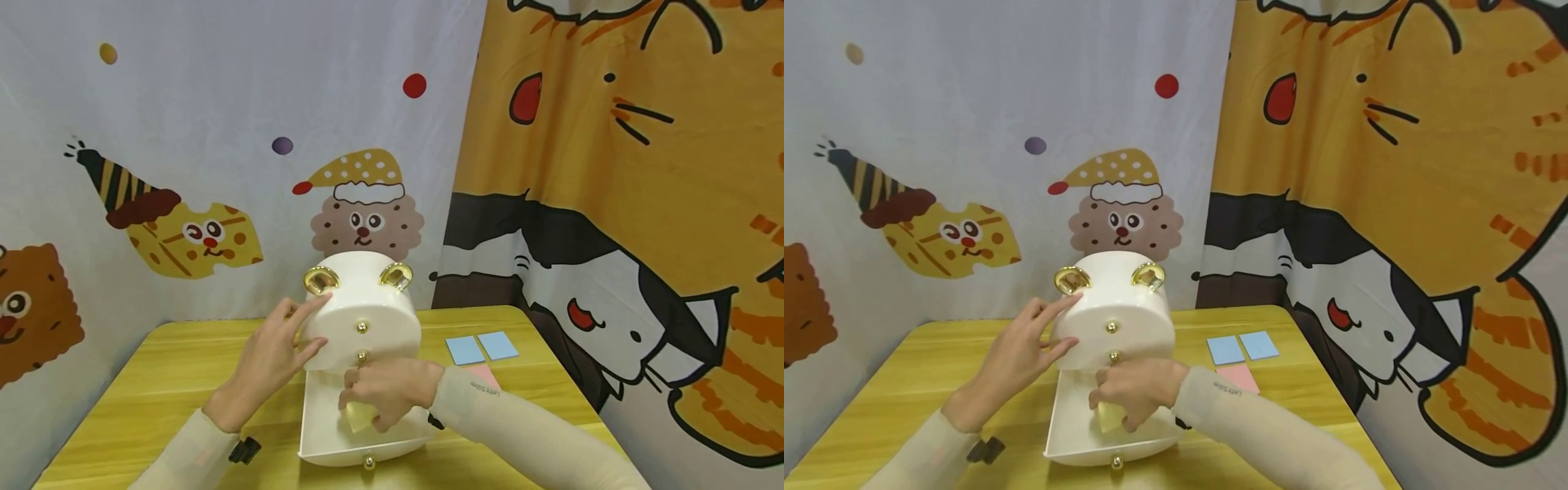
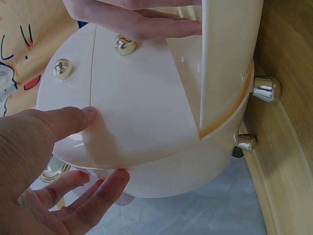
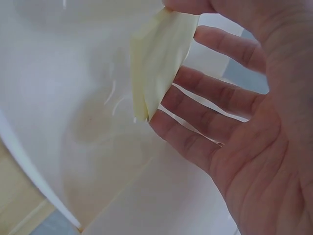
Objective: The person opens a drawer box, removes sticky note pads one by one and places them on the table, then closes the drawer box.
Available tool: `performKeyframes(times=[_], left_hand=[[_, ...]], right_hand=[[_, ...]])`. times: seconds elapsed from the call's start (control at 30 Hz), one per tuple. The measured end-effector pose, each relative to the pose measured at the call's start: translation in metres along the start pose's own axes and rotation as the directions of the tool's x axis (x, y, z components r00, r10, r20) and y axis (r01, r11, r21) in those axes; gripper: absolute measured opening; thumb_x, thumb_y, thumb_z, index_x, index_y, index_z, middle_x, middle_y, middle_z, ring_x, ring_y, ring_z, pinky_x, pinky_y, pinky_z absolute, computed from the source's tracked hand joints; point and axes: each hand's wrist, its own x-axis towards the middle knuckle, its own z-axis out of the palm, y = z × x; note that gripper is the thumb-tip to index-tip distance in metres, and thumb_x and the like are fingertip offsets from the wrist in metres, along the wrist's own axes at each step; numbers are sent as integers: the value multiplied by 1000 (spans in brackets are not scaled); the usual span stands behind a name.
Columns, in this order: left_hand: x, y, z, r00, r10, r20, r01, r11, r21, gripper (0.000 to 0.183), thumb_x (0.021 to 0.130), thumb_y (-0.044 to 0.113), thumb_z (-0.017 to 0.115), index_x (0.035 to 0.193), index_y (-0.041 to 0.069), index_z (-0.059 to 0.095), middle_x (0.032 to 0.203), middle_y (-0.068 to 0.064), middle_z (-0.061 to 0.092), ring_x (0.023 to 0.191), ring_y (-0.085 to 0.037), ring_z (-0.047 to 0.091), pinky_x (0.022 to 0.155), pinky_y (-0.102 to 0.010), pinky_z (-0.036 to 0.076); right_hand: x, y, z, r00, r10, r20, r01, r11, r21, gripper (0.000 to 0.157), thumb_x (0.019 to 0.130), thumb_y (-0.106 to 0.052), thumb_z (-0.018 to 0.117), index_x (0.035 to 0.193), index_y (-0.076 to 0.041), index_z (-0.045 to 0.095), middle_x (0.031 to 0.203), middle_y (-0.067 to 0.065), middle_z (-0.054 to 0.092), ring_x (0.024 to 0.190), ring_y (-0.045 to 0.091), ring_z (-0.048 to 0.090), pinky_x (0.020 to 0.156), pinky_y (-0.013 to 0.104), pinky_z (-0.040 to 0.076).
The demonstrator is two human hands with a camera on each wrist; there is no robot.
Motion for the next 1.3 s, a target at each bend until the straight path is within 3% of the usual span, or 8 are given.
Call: performKeyframes(times=[0.33, 0.67, 1.3], left_hand=[[-1, -2, 2, 1000, 9, -9, -9, 1000, -3, 85, 93, 20, 102, 168, 29, 64, 109, -9, 62, 74, -9, 48, 58, -20, 45], [-2, -1, 3, 1000, 3, -10, -3, 1000, 5, 84, 94, 21, 102, 168, 30, 64, 110, -9, 63, 75, -7, 46, 57, -20, 44], [-1, 2, 2, 1000, -16, 2, 16, 1000, 5, 84, 94, 21, 101, 169, 31, 63, 111, -10, 64, 75, -9, 48, 58, -21, 45]], right_hand=[[-9, -2, -2, 997, -2, -75, 2, 1000, -1, 65, 89, -35, 97, 150, -31, 76, 140, -6, 78, 111, 3, 72, 94, 12, 56], [-18, -3, -5, 996, 49, -81, -45, 998, 51, 66, 91, -34, 96, 153, -28, 75, 144, -3, 76, 121, 6, 73, 101, 15, 58], [-44, 1, -7, 975, 107, -192, -90, 991, 98, 62, 93, -30, 93, 152, -24, 75, 146, 2, 73, 127, 12, 71, 108, 21, 59]])
